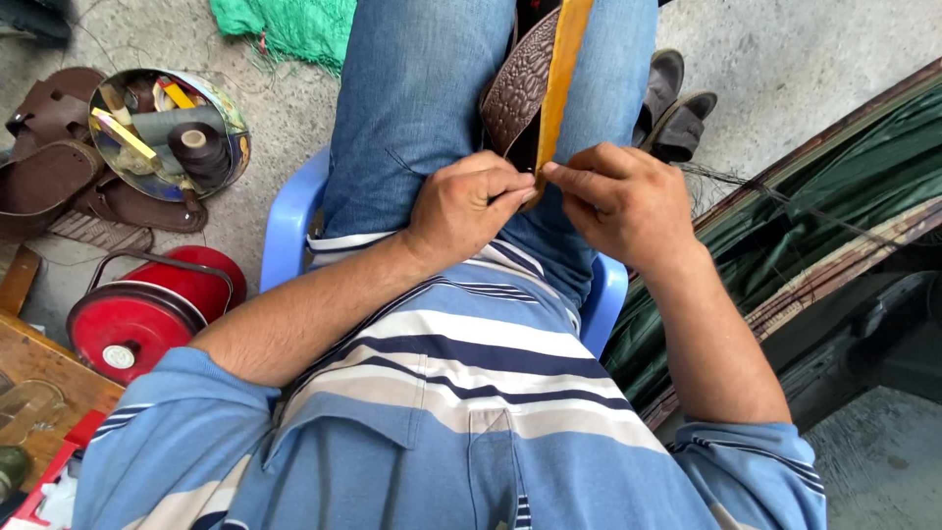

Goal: The person sits on a low chair and sews the sole of a brown shoe resting on their lap. They use a needle and thread to stitch along the edge of the sole, repeatedly pulling the thread through the leather.

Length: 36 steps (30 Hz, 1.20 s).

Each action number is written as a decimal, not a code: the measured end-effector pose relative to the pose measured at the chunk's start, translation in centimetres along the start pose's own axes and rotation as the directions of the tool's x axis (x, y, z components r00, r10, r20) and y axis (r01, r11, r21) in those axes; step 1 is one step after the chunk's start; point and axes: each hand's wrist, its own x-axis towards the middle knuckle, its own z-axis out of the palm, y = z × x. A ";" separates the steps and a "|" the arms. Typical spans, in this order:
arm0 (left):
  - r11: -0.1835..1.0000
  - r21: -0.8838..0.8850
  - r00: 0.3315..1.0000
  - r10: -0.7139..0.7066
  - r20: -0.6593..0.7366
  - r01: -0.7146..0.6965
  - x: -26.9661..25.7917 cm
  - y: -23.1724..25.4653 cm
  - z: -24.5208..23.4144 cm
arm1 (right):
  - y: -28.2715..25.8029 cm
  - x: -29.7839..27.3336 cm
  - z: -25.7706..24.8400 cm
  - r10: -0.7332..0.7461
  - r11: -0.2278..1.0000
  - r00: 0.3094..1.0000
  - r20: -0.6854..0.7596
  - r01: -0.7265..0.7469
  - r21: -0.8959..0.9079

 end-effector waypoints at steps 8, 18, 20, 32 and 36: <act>0.708 0.642 0.925 0.045 0.377 -0.296 2.3 4.9 -7.0 | -2.2 1.0 -1.3 0.006 0.984 0.999 -0.044 -0.013 -0.175; 0.862 -0.387 0.922 -0.200 0.333 0.327 2.3 4.6 -3.4 | -1.4 0.2 -1.2 0.005 0.990 1.000 -0.005 -0.006 -0.141; 0.830 0.533 0.972 0.043 0.232 -0.164 1.9 3.9 -3.5 | -1.4 0.1 -1.2 0.042 0.996 0.999 -0.005 -0.042 -0.084; 0.961 0.244 0.847 -0.237 0.476 0.131 5.0 5.3 -3.4 | -0.6 -1.4 -7.6 0.328 0.898 0.866 0.378 -0.162 -0.409; 0.981 0.184 0.932 -0.010 0.362 -0.061 2.8 4.3 -4.2 | -1.5 0.3 -3.2 0.332 0.880 0.922 0.201 -0.379 0.285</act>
